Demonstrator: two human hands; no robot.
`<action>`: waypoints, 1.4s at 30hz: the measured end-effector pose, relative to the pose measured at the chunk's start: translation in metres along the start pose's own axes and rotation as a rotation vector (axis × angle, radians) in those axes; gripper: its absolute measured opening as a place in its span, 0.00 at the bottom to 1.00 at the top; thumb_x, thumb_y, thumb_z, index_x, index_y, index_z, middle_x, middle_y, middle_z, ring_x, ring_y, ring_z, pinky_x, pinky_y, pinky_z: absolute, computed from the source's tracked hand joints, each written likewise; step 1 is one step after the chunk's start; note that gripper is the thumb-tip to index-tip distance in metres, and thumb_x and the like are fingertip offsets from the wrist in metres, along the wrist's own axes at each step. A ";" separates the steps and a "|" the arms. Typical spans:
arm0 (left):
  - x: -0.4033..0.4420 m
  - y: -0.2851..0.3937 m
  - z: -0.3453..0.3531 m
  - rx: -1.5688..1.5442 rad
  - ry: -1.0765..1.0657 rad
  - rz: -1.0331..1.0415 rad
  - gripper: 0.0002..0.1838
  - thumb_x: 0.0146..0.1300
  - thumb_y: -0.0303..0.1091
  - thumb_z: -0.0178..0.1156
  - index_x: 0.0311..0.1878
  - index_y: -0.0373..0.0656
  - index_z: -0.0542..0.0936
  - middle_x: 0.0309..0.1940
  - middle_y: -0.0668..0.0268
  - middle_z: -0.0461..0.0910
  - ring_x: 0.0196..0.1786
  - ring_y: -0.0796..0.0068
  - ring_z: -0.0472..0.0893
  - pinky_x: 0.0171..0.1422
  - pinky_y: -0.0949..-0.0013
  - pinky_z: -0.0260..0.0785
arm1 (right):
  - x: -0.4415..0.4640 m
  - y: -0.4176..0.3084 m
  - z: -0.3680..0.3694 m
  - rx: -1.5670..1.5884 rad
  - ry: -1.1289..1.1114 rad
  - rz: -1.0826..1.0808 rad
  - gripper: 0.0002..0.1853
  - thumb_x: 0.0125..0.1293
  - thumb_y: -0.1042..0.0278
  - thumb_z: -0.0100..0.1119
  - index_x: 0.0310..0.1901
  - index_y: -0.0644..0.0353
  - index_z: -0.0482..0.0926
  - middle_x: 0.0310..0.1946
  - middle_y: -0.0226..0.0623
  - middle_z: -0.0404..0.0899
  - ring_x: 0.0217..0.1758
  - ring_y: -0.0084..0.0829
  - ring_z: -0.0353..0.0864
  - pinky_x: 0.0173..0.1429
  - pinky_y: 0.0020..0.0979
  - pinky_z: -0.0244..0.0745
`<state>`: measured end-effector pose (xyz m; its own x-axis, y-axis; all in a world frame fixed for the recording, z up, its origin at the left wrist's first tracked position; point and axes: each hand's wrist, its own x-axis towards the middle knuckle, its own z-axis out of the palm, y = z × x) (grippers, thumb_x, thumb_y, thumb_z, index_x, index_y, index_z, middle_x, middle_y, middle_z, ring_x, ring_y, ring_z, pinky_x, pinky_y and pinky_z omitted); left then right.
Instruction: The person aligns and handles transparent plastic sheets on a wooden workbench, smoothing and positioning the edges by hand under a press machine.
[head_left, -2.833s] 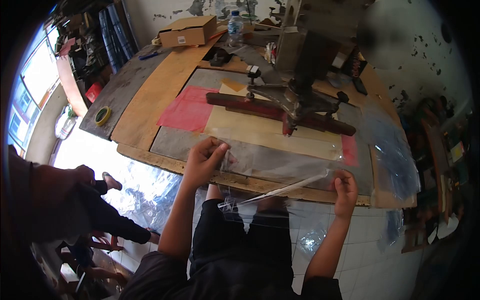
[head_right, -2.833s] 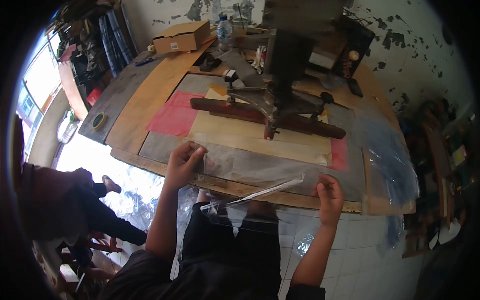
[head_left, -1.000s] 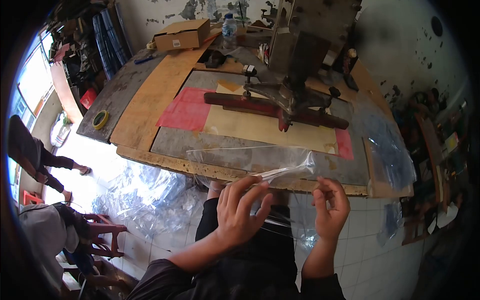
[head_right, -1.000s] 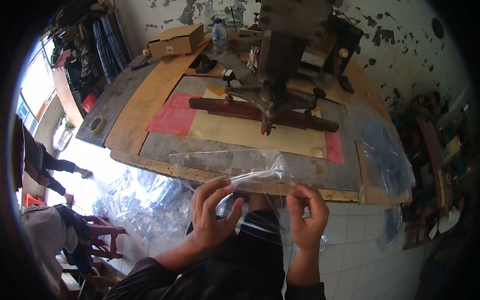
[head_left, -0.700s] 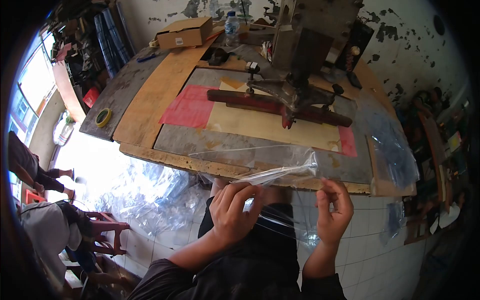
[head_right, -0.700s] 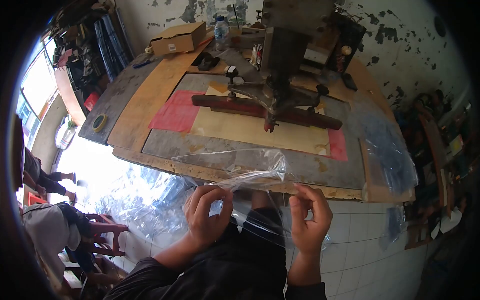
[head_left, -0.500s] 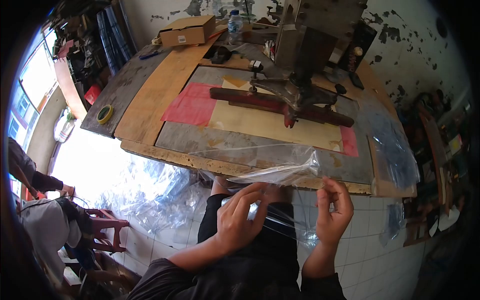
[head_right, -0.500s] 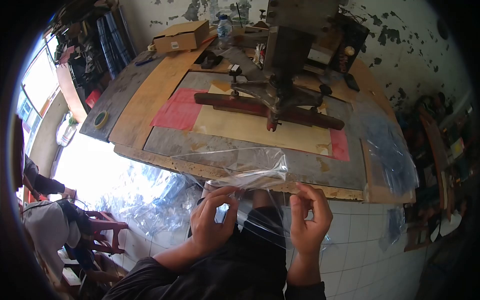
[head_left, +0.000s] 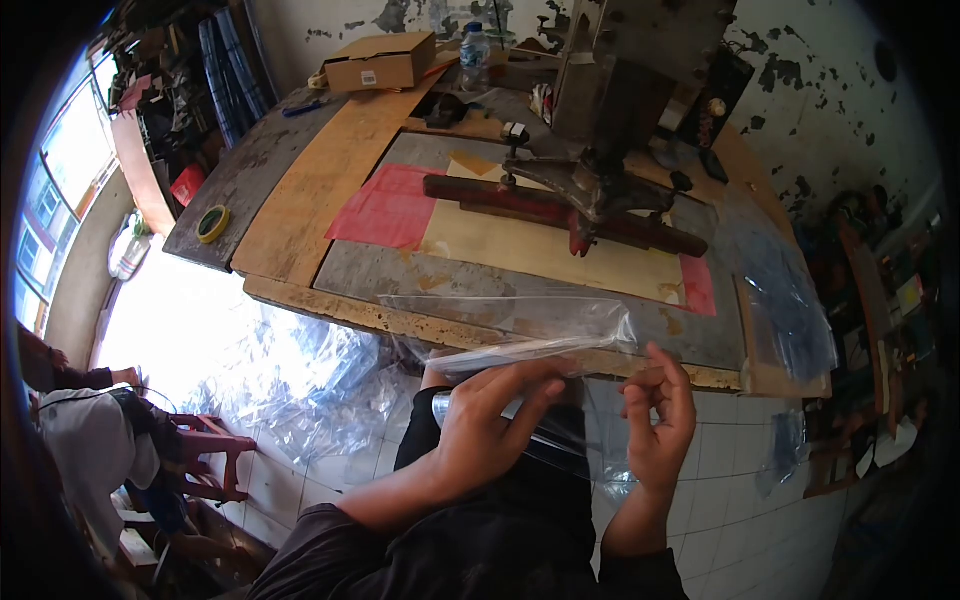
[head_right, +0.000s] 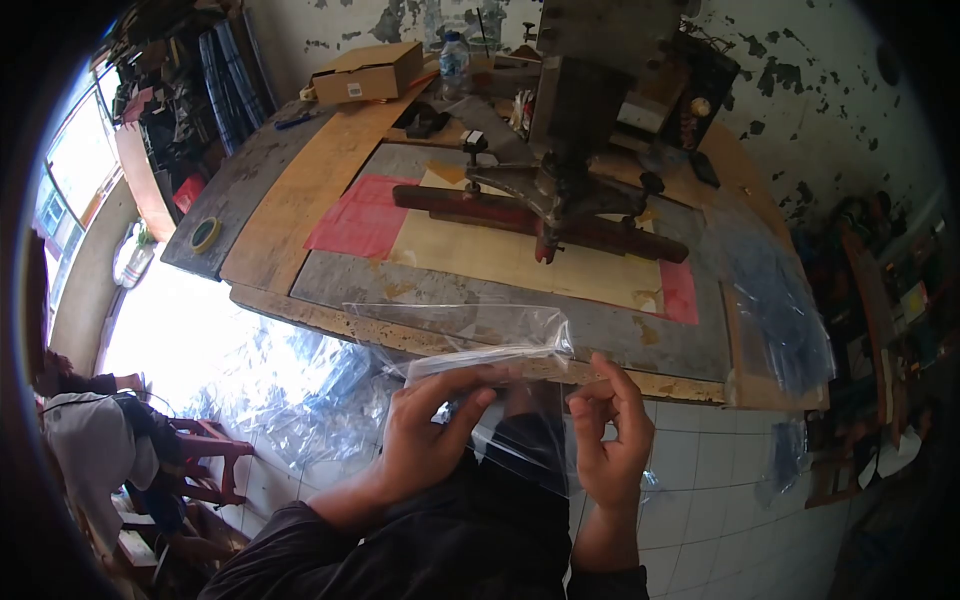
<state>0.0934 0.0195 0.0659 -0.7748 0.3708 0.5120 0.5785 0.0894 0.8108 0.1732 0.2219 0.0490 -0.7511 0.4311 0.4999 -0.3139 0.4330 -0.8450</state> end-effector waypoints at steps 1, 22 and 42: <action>-0.001 0.000 0.001 -0.094 -0.016 -0.029 0.14 0.71 0.27 0.69 0.59 0.41 0.86 0.52 0.60 0.91 0.53 0.55 0.89 0.59 0.56 0.78 | -0.001 0.002 -0.001 0.000 -0.014 0.015 0.25 0.74 0.70 0.71 0.69 0.64 0.79 0.37 0.33 0.86 0.33 0.16 0.78 0.36 0.20 0.68; 0.011 0.007 0.000 0.065 -0.141 0.288 0.12 0.65 0.23 0.71 0.51 0.42 0.87 0.58 0.61 0.89 0.65 0.60 0.87 0.69 0.52 0.77 | 0.032 -0.026 0.000 -0.319 -0.340 -0.563 0.28 0.69 0.59 0.75 0.65 0.66 0.83 0.61 0.46 0.87 0.69 0.47 0.85 0.72 0.46 0.77; 0.008 0.021 0.006 0.590 0.215 0.428 0.18 0.58 0.33 0.72 0.53 0.54 0.89 0.51 0.74 0.85 0.54 0.67 0.84 0.60 0.60 0.69 | 0.027 -0.019 -0.006 -0.216 -0.320 -0.422 0.15 0.65 0.71 0.78 0.52 0.60 0.88 0.48 0.37 0.90 0.53 0.40 0.89 0.62 0.41 0.79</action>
<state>0.1006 0.0297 0.0860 -0.4494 0.3013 0.8410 0.8334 0.4803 0.2733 0.1626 0.2301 0.0800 -0.7359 -0.0609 0.6744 -0.5239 0.6822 -0.5101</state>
